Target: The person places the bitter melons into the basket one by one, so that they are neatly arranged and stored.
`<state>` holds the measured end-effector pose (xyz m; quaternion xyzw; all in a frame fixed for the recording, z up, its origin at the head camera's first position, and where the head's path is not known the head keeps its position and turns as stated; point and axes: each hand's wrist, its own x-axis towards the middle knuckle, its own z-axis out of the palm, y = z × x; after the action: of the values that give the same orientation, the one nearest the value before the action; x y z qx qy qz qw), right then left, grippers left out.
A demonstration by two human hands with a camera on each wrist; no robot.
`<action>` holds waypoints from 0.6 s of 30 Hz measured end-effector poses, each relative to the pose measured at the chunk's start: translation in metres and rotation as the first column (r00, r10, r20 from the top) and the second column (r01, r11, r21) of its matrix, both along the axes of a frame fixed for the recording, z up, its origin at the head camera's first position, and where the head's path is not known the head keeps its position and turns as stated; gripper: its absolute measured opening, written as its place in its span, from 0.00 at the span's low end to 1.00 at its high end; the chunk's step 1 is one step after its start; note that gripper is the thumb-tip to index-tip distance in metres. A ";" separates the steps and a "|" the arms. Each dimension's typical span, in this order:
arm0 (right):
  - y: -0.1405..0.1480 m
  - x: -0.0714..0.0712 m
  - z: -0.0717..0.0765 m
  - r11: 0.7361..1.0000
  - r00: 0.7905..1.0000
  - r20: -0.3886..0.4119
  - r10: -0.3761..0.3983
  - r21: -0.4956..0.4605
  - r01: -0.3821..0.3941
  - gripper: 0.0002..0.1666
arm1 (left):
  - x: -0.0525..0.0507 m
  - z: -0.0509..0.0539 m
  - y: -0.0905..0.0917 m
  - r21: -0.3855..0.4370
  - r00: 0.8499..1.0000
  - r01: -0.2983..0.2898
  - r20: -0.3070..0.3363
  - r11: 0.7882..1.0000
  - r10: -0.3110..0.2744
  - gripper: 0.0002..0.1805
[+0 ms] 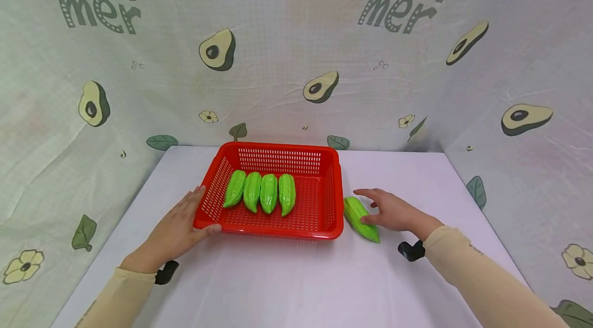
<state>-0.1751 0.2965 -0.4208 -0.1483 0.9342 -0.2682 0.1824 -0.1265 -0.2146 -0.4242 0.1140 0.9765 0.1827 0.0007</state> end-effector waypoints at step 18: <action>0.001 0.006 -0.006 1.000 0.999 0.052 -0.011 -0.027 0.012 0.33 | 0.000 -0.001 -0.001 0.005 1.000 0.011 -0.006 1.000 -0.011 0.66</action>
<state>-0.1692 0.2979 -0.4272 -0.1383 0.9262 -0.2858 0.2032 -0.1267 -0.2158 -0.4251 0.1197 0.9754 0.1849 -0.0014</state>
